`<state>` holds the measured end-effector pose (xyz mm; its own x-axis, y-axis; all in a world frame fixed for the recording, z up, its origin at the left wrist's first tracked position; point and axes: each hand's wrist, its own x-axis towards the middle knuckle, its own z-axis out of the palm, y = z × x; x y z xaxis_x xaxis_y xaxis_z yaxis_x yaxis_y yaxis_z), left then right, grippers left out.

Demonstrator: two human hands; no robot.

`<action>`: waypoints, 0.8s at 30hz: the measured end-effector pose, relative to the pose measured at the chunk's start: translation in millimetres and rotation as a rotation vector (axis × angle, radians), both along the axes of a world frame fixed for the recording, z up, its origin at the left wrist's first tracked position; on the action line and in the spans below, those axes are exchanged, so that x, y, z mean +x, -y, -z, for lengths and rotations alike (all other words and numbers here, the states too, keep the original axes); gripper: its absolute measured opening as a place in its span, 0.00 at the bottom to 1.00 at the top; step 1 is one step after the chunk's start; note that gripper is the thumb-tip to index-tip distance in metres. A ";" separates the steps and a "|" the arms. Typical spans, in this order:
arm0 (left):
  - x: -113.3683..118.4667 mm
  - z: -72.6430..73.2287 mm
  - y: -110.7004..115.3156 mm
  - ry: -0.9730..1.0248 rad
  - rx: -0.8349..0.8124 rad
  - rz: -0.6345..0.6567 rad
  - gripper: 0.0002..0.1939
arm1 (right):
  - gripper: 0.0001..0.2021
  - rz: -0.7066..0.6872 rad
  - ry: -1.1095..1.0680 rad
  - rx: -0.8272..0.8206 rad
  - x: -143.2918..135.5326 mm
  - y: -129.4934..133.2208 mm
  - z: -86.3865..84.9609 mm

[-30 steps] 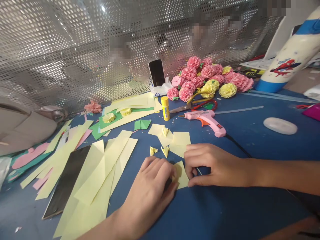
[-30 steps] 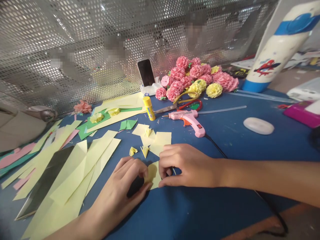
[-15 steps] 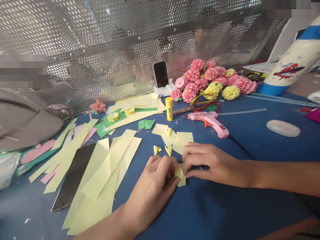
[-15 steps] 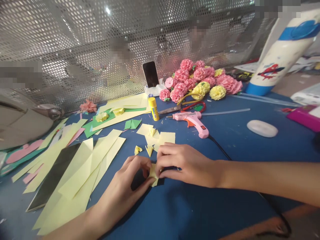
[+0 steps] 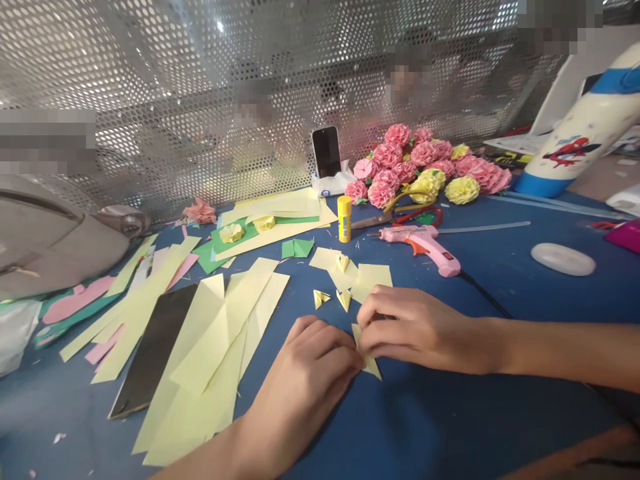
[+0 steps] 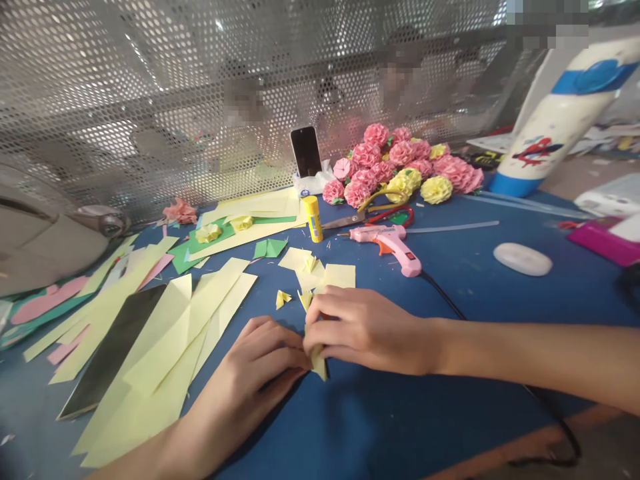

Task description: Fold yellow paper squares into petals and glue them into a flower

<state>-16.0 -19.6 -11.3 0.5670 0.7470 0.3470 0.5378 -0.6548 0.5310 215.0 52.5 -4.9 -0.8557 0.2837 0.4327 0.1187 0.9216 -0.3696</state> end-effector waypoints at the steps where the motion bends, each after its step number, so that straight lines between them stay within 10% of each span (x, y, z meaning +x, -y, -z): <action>1: -0.8 0.4 -0.1 -0.002 0.016 0.006 0.08 | 0.06 0.010 0.004 -0.024 -0.1 -0.1 -0.4; 24: 0.0 -0.2 3.4 -0.109 0.290 0.082 0.07 | 0.04 0.104 -0.033 -0.066 1.6 2.2 5.3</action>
<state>-16.0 -23.0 -11.0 0.6666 0.5760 0.4731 0.5204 -0.8141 0.2579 216.5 50.3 -10.2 -0.8056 0.3994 0.4376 0.1993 0.8783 -0.4346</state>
